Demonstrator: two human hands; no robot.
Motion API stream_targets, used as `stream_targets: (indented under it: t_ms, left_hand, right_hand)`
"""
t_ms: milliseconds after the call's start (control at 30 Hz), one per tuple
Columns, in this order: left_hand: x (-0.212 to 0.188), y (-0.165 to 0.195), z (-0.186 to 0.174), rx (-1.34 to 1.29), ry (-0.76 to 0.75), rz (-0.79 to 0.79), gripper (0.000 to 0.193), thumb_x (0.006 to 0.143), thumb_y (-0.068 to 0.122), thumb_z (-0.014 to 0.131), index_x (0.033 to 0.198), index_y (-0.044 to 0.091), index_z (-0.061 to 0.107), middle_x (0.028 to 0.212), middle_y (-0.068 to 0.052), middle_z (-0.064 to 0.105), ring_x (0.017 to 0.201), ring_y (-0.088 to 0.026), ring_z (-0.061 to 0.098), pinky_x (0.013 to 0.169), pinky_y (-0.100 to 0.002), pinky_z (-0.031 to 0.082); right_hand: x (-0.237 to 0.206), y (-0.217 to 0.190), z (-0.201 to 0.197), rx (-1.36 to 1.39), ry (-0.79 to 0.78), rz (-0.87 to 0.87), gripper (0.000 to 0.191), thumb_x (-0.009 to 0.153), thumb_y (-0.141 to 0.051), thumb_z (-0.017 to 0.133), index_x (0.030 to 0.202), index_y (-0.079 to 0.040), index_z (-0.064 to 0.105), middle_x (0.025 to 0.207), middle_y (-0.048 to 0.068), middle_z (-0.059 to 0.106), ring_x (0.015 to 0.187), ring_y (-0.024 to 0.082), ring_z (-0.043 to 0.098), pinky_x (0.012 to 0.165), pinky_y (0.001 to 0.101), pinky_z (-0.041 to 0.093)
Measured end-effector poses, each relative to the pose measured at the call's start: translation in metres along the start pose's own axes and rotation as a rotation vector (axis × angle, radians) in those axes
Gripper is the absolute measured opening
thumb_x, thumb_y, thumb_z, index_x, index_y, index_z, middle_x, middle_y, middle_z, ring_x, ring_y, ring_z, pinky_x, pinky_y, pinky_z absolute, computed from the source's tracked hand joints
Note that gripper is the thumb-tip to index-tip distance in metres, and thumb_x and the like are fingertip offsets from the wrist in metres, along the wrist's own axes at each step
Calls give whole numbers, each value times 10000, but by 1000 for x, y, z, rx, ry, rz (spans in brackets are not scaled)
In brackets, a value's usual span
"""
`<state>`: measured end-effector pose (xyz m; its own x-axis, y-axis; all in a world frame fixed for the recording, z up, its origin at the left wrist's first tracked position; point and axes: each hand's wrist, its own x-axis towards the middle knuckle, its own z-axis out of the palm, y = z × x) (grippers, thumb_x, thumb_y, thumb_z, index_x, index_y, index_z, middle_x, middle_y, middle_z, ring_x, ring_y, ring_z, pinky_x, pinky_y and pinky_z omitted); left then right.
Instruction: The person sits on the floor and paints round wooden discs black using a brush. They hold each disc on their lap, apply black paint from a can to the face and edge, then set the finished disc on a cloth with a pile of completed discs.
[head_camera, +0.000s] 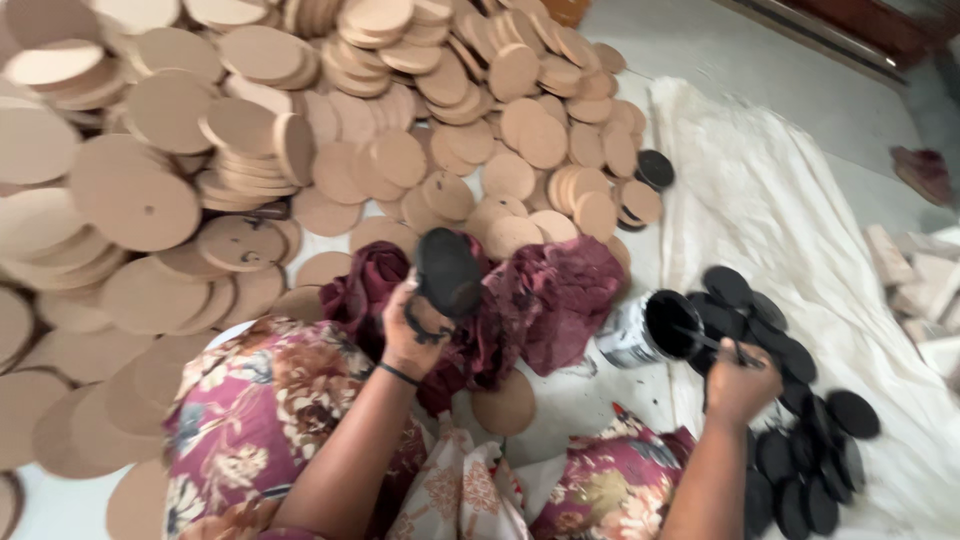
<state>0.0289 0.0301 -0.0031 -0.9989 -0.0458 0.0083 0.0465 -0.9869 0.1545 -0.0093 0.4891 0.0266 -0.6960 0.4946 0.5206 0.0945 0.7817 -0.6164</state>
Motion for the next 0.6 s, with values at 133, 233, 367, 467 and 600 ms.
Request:
stream_targets:
  t_ms: [133, 233, 367, 467, 600]
  left_hand:
    - [-4, 12, -14, 82, 247, -53, 438, 931, 422, 627, 1262, 135, 654, 1240, -86, 718, 1042, -320, 680, 762, -449, 555]
    - [-8, 25, -26, 186, 264, 11, 346, 890, 404, 632, 1160, 189, 620, 1300, -49, 686, 1156, -311, 680, 845, -469, 592]
    - [-12, 42, -33, 260, 96, -4, 540, 921, 470, 615, 1354, 148, 619, 1398, -43, 637, 1283, -289, 652, 898, -410, 566]
    - [-14, 48, -34, 351, 83, 10, 556, 912, 485, 601, 1366, 163, 613, 1415, -38, 650, 1276, -290, 641, 957, -429, 552]
    - [-15, 54, -38, 214, 135, -4, 506, 938, 446, 569, 1342, 142, 596, 1400, -35, 606, 1273, -274, 591, 998, -410, 496]
  right_hand:
    - [-15, -9, 0, -68, -135, 24, 251, 924, -272, 770, 927, -22, 743, 865, 189, 735, 814, 355, 728, 757, 445, 548]
    - [-32, -26, 12, -278, -119, -53, 259, 864, -343, 810, 937, -96, 788, 845, 182, 745, 843, 402, 724, 723, 459, 546]
    - [-47, -52, 29, -134, -110, -86, 194, 814, -211, 847, 930, -72, 774, 853, 152, 753, 796, 353, 739, 687, 419, 559]
    - [-48, -64, 30, -74, -113, -17, 157, 834, -193, 827, 912, -76, 756, 823, 150, 744, 800, 356, 733, 678, 415, 556]
    - [-48, -75, 24, -59, -160, 70, 132, 867, -185, 805, 877, -76, 733, 788, 150, 730, 780, 348, 733, 681, 410, 554]
